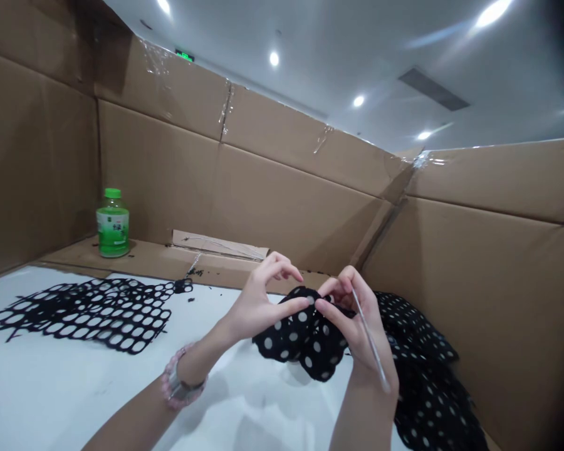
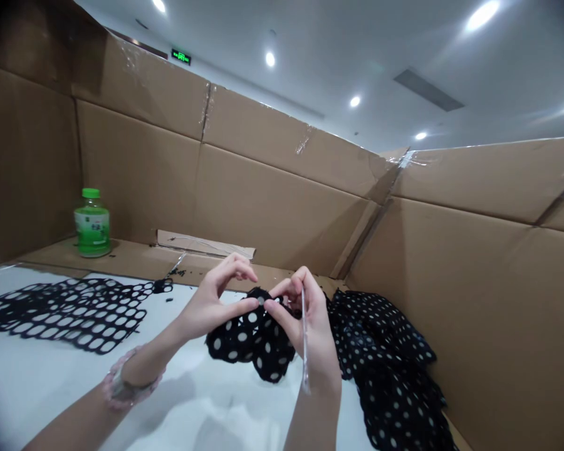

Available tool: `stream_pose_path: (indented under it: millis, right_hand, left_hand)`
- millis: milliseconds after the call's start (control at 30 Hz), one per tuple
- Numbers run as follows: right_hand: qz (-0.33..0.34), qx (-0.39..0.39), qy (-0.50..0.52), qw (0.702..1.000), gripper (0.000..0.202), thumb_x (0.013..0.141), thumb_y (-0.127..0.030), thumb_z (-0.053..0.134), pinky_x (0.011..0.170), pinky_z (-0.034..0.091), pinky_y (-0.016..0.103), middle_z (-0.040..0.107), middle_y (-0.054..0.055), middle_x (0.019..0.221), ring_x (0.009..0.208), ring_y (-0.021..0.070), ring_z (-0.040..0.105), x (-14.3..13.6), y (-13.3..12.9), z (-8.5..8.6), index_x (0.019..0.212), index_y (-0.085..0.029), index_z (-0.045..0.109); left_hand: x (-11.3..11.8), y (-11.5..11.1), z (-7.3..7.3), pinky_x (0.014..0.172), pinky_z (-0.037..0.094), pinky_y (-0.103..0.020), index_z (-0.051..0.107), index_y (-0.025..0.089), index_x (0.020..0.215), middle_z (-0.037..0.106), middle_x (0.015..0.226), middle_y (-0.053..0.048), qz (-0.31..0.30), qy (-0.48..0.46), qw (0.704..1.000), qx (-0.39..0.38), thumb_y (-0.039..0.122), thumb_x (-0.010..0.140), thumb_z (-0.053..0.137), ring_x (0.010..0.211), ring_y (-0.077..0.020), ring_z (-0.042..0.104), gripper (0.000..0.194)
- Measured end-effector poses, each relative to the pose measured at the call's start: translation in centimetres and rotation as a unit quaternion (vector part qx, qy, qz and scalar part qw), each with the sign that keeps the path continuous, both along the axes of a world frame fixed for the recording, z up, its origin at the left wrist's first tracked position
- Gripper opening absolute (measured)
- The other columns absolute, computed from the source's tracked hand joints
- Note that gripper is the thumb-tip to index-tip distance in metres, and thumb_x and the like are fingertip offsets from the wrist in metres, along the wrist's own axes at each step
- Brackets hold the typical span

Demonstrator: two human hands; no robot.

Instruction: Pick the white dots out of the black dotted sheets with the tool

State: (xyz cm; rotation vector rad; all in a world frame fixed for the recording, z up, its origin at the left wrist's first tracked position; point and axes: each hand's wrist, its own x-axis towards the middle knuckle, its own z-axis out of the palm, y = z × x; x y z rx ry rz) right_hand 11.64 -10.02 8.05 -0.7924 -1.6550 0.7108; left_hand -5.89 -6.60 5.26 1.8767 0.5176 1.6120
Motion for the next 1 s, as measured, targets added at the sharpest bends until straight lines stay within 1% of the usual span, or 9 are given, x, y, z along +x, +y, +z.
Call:
stream_pose_path:
  millis: [67, 133, 367, 467, 567, 700, 800, 900, 1000]
  right_hand:
    - [0.0, 0.007, 0.024, 1.0, 0.042, 0.075, -0.029, 0.076, 0.055, 0.03, 0.021, 0.056, -0.008, 0.064, 0.056, 0.009, 0.038, -0.4, 0.3, 0.0, 0.075, -0.023, 0.034]
    - [0.011, 0.003, 0.045, 0.999, 0.044, 0.073, -0.028, 0.077, 0.054, 0.03, 0.021, 0.055, -0.009, 0.062, 0.054, 0.0082, 0.038, -0.9, 0.5, -0.1, 0.074, -0.023, 0.034]
    - [0.055, -0.029, 0.033, 0.997, 0.045, 0.071, -0.016, 0.079, 0.055, 0.033, 0.021, 0.064, -0.008, 0.064, 0.055, 0.0095, 0.048, -0.6, -0.3, -0.1, 0.073, -0.023, 0.034]
    - [0.025, -0.015, 0.005, 1.0, 0.043, 0.073, -0.017, 0.077, 0.055, 0.032, 0.023, 0.063, -0.007, 0.066, 0.056, 0.0102, 0.045, -0.2, -0.5, -0.2, 0.072, -0.023, 0.034]
    - [-0.013, 0.004, -0.02, 1.0, 0.035, 0.08, -0.021, 0.07, 0.055, 0.029, 0.025, 0.053, -0.007, 0.067, 0.056, 0.0102, 0.036, -0.3, -0.3, -0.2, 0.072, -0.023, 0.036]
    - [-0.051, -0.001, -0.049, 0.997, 0.031, 0.081, -0.017, 0.063, 0.056, 0.027, 0.026, 0.044, -0.006, 0.069, 0.059, 0.011, 0.032, -0.2, 0.1, -0.1, 0.072, -0.023, 0.034]
    - [-0.082, 0.023, -0.043, 0.995, 0.027, 0.082, -0.015, 0.057, 0.056, 0.024, 0.027, 0.037, -0.006, 0.068, 0.059, 0.012, 0.028, 1.1, -0.6, 0.2, 0.072, -0.023, 0.033]
    - [-0.121, 0.071, -0.019, 0.99, 0.026, 0.084, -0.019, 0.057, 0.055, 0.023, 0.028, 0.041, -0.005, 0.071, 0.06, 0.0123, 0.028, 3.0, -1.6, 0.4, 0.074, -0.023, 0.033]
    - [-0.089, 0.028, -0.051, 0.994, 0.029, 0.087, -0.022, 0.058, 0.054, 0.024, 0.028, 0.043, -0.005, 0.068, 0.058, 0.0123, 0.028, 4.1, -2.0, 0.3, 0.075, -0.024, 0.032]
  left_hand:
    - [0.4, -0.3, -0.1, 0.069, 0.044, -0.024, 0.063, 0.016, 0.078, 0.054, 0.08, -0.001, 0.032, -0.026, 0.998, 0.047, 0.017, 0.078, 0.07, 0.075, -0.0131, 0.053, 0.007]
    - [0.6, -0.6, 0.0, 0.062, 0.045, -0.022, 0.063, 0.014, 0.074, 0.058, 0.072, -0.002, 0.004, -0.042, 0.998, 0.056, 0.015, 0.081, 0.065, 0.066, -0.0114, 0.054, 0.007]
    - [0.1, -1.3, 0.5, 0.06, 0.049, -0.021, 0.07, 0.01, 0.073, 0.066, 0.066, -0.003, -0.097, -0.015, 0.991, -0.093, 0.017, 0.066, 0.08, 0.06, -0.0109, 0.059, 0.014]
    - [0.1, -1.1, 0.6, 0.06, 0.05, -0.02, 0.074, 0.01, 0.073, 0.07, 0.067, -0.005, -0.119, -0.014, 0.982, -0.144, 0.021, 0.069, 0.078, 0.06, -0.0111, 0.061, 0.012]
    - [0.7, 0.3, 0.0, 0.057, 0.049, -0.02, 0.072, 0.011, 0.064, 0.067, 0.06, -0.003, -0.128, -0.067, 0.971, -0.192, 0.033, 0.07, 0.078, 0.056, -0.0103, 0.059, 0.023]
    - [1.4, 3.7, -2.0, 0.054, 0.049, -0.021, 0.069, 0.012, 0.066, 0.064, 0.059, -0.001, -0.099, -0.103, 0.962, -0.231, 0.047, 0.068, 0.077, 0.055, -0.0105, 0.059, 0.036]
    - [1.6, 6.4, -4.0, 0.056, 0.05, -0.021, 0.067, 0.013, 0.083, 0.066, 0.073, -0.002, -0.052, -0.105, 0.96, -0.253, 0.051, 0.083, 0.063, 0.061, -0.0107, 0.062, 0.039]
    - [2.8, 8.0, -6.5, 0.067, 0.055, -0.03, 0.062, 0.013, 0.105, 0.066, 0.096, -0.006, -0.022, -0.057, 0.963, -0.262, 0.04, 0.094, 0.054, 0.077, -0.015, 0.065, 0.03]
    - [5.4, 8.1, -9.3, 0.079, 0.056, -0.038, 0.06, 0.014, 0.114, 0.064, 0.111, -0.008, -0.038, 0.034, 0.966, -0.252, 0.031, 0.093, 0.058, 0.092, -0.0194, 0.065, 0.027]
